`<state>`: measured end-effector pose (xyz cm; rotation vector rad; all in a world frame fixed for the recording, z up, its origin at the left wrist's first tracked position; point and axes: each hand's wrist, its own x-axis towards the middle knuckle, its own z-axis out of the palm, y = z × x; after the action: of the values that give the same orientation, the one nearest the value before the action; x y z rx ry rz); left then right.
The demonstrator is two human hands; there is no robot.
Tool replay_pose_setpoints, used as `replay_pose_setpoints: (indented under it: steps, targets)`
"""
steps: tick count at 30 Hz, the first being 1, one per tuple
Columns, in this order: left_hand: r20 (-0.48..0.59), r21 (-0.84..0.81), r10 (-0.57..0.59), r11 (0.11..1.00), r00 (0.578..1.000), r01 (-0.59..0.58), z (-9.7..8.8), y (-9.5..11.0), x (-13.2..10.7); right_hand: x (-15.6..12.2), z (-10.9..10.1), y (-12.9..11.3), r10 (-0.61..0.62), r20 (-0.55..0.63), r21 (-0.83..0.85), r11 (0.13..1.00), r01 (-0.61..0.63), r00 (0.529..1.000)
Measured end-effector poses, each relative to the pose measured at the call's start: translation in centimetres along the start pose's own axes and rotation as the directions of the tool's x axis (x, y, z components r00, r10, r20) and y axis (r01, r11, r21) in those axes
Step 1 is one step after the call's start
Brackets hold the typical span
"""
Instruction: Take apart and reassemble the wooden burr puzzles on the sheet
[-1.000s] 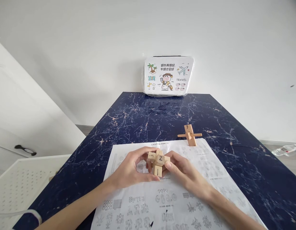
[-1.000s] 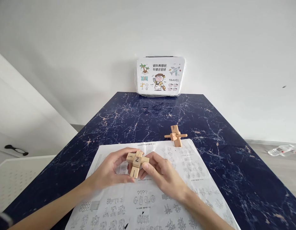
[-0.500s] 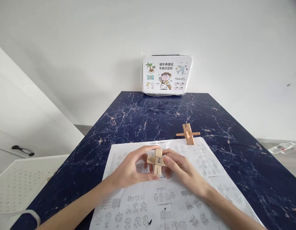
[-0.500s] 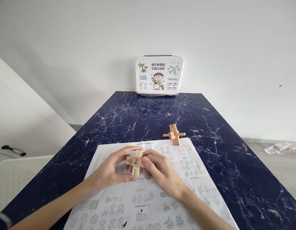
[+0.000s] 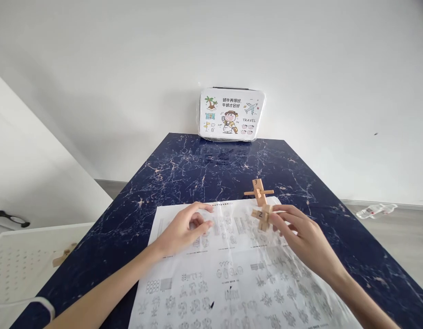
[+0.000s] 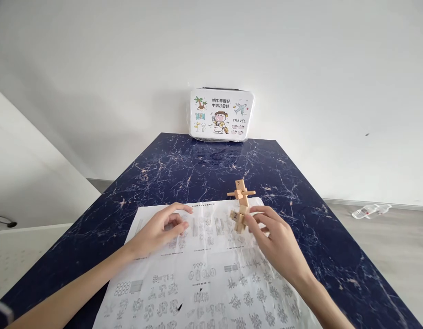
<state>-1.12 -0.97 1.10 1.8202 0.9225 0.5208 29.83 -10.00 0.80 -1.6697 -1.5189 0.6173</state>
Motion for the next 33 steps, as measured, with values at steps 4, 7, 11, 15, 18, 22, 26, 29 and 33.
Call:
replay_pose_setpoints:
  steps: [4,7,11,15,18,22,26,29,33]
  targets:
    - [0.018,0.053,0.0,0.999,1.0,-0.001,-0.2,-0.1,0.1,-1.7,-0.2,2.8,0.059,-0.169,-0.173,0.981,-0.089,0.984]
    - [0.025,0.069,0.0,0.998,1.0,-0.001,-0.4,-0.1,0.2,-1.8,0.4,3.8,0.09,-0.195,-0.203,0.971,-0.129,0.977]
    - [0.03,0.056,-0.012,0.998,0.999,0.011,-0.6,-0.4,0.5,-1.6,0.9,3.5,0.071,-0.207,-0.237,0.964,-0.12,0.976]
    - [0.03,0.061,-0.003,0.998,1.0,0.001,-0.6,-0.7,0.7,-3.0,1.3,2.4,0.011,-0.33,-0.313,0.942,-0.12,0.944]
    - [0.026,0.083,0.009,0.997,1.0,-0.011,-0.7,-0.8,0.9,-4.8,2.2,1.3,-0.045,-0.406,-0.343,0.933,-0.107,0.913]
    - [0.028,0.098,0.021,0.995,0.999,-0.024,-0.7,-0.8,0.9,-7.0,4.0,0.1,-0.116,-0.194,-0.201,0.977,0.076,0.974]
    - [0.035,0.098,0.022,0.995,0.999,-0.025,-0.8,-0.6,0.8,-8.5,5.7,-0.4,-0.129,-0.098,-0.08,0.989,0.122,0.987]
    - [0.027,0.127,0.026,0.992,0.999,-0.029,-0.8,-0.4,0.8,-9.5,6.7,-0.5,-0.068,-0.124,0.016,0.997,0.071,0.99]
    - [0.015,0.238,0.084,0.968,0.996,-0.085,-0.3,0.1,0.4,-10.6,7.1,-0.4,-0.051,-0.141,0.083,0.995,0.063,0.989]
